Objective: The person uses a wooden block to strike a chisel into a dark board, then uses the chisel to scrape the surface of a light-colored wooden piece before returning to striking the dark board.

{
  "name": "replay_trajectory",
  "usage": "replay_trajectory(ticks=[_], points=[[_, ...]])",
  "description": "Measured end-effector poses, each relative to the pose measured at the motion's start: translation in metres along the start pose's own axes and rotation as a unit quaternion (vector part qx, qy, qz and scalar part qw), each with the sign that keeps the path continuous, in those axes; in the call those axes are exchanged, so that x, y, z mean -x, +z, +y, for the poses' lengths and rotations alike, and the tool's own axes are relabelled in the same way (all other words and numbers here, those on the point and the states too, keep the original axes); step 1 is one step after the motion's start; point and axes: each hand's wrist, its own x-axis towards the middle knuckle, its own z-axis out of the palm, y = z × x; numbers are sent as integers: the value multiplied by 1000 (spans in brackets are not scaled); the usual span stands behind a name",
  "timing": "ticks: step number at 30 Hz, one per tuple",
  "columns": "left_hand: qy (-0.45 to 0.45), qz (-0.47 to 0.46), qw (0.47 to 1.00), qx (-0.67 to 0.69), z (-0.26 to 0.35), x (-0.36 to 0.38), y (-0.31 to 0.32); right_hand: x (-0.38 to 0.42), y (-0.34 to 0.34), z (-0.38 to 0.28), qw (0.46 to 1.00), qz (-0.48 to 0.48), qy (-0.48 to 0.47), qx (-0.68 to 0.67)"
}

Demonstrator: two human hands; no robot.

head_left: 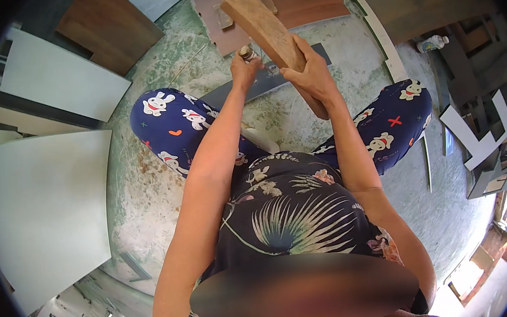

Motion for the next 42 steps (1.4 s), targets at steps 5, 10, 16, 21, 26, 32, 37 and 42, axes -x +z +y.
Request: replay_trajectory(ticks=[5,10,16,21,26,32,37,42], points=[[85,30,989,-118,-35,-12,-3,1,15,15,976,-133,39,167],[-5,9,999,-40,6,13,-12,-22,11,-8,963,-164,-6,215],[138,2,980,-143,-42,-16,-9,-44,17,-11,910,-267,-25,318],[-57,-32,997,32,-25,-3,-16,-53,19,-22,928,-244,-77,272],[-49,-41,997,36,-30,-8,-17,-58,21,-20,886,-288,-43,362],[-116,-60,990,50,-10,-2,-24,-56,25,-8,908,-282,-65,304],[-150,-42,985,75,-10,2,-28,-59,28,-17,897,-296,-70,321],[-181,-34,971,155,-7,7,-32,-59,28,-8,896,-308,-57,316]])
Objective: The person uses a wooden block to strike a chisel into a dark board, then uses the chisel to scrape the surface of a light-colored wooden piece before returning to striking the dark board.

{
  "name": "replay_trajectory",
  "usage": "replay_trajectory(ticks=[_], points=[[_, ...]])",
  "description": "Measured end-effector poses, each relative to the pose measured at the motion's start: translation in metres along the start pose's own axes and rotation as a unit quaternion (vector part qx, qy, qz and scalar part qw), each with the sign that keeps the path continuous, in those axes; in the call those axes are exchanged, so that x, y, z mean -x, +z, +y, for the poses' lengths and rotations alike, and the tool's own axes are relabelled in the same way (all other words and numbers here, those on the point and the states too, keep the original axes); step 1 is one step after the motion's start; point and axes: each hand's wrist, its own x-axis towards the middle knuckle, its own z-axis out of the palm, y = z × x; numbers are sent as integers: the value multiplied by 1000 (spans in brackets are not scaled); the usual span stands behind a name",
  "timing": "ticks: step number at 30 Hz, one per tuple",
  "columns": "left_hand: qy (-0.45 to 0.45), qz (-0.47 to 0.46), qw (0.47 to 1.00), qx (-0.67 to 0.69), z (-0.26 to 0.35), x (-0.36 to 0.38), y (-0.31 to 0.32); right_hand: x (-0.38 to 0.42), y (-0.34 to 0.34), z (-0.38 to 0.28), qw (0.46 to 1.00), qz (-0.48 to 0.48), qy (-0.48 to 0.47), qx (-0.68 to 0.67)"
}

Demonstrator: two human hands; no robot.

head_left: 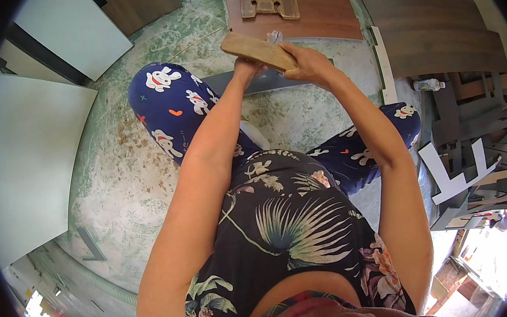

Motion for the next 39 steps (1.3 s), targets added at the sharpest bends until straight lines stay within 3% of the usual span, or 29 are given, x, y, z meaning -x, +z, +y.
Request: replay_trajectory(ticks=[3,6,8,9,12,15,18,21,24,30,33,36,39], points=[[-20,0,1000,18,-10,-2,-5,-1,-12,-14,999,-18,12,44],[-18,-8,998,64,-18,-8,-8,1,4,2,990,52,-25,-127],[-21,-34,998,45,-13,-4,-10,2,5,9,997,13,-4,-75],[-52,-4,998,41,-8,-1,-7,2,3,7,999,-5,7,-50],[-31,18,991,131,-11,-4,-5,8,1,5,999,32,22,-29],[-43,19,995,87,-12,-7,-5,15,14,18,973,46,-6,-225],[-41,16,992,120,-12,-1,-4,17,12,28,992,15,25,-121],[-22,5,995,94,-13,-7,-4,21,5,29,992,62,48,-94],[-11,-7,998,58,-11,-7,-1,23,-3,44,971,121,30,-203],[76,32,996,-20,-3,-3,14,44,-26,57,925,235,94,-282],[121,41,988,-84,-5,-10,17,51,-31,59,915,277,107,-272],[146,54,982,-111,2,-2,22,56,-31,68,938,264,152,-165],[159,51,976,-140,6,5,24,50,-8,101,954,180,238,-22]])
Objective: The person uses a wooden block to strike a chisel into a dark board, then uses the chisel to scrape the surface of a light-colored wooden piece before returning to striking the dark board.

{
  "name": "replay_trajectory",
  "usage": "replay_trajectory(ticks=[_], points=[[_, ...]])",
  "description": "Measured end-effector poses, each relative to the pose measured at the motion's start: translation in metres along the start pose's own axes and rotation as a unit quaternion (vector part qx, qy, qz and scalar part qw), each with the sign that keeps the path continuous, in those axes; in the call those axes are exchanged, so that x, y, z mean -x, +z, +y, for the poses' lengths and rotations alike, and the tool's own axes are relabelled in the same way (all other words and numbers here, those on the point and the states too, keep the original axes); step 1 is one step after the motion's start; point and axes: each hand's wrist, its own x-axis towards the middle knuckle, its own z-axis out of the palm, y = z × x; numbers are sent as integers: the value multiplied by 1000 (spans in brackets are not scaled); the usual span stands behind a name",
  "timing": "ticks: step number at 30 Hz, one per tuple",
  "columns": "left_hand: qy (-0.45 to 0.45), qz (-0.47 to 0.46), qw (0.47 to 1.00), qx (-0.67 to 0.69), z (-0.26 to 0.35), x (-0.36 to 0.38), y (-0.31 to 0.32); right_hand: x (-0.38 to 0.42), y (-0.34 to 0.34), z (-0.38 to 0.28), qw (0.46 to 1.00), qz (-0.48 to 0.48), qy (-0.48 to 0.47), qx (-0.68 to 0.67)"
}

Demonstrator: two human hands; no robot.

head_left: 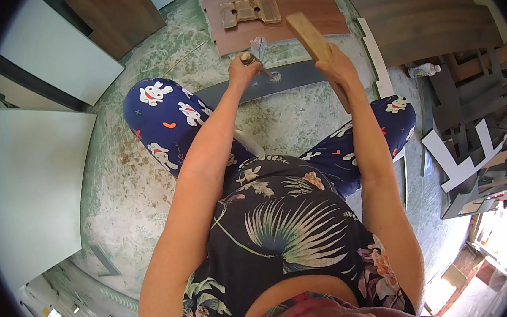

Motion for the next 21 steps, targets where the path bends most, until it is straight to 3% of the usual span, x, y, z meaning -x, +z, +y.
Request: replay_trajectory(ticks=[6,12,16,19,21], points=[[34,-10,997,-73,-10,-5,3,-12,35,30,969,-77,216,88],[30,-29,995,-88,-7,-7,6,-21,64,110,921,-23,382,69],[44,-22,993,-110,-6,-8,10,-13,78,111,928,-94,329,149],[61,-24,987,-150,11,0,8,-18,64,102,920,-214,301,131],[60,-19,985,-160,19,5,6,-13,64,96,928,-197,285,137]])
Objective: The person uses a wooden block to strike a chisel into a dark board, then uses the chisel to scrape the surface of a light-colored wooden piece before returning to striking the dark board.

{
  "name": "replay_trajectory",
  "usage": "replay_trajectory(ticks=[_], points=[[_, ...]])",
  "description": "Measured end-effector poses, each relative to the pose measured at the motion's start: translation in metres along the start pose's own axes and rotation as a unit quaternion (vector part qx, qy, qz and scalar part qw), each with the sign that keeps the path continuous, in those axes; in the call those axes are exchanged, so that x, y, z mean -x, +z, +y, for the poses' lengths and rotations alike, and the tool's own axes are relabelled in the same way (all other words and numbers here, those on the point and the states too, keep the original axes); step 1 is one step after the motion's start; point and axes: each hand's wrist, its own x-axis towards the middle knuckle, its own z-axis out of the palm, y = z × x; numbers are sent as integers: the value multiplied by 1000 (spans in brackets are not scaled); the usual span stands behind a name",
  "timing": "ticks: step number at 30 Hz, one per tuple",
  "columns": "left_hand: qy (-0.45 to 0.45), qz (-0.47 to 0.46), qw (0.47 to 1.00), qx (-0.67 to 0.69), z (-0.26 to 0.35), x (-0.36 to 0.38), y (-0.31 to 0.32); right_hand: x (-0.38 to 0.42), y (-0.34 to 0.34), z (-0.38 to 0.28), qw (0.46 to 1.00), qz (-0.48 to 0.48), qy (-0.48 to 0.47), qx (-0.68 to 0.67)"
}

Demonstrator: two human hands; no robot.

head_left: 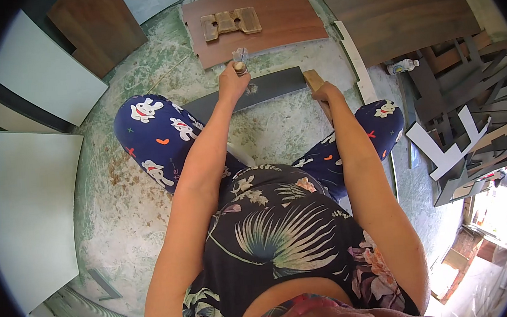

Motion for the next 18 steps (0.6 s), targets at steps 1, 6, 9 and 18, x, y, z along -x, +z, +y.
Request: replay_trajectory(ticks=[1,6,9,18], points=[[-1,2,1000,-6,3,0,-2,4,0,-1,1000,11,-7,1],[-4,28,999,-19,10,3,-6,14,-2,-7,999,21,-1,-34],[0,38,999,-2,14,1,-7,11,-7,-14,994,41,-37,-99],[25,28,999,-13,15,6,-1,68,-33,-53,948,146,-191,-208]])
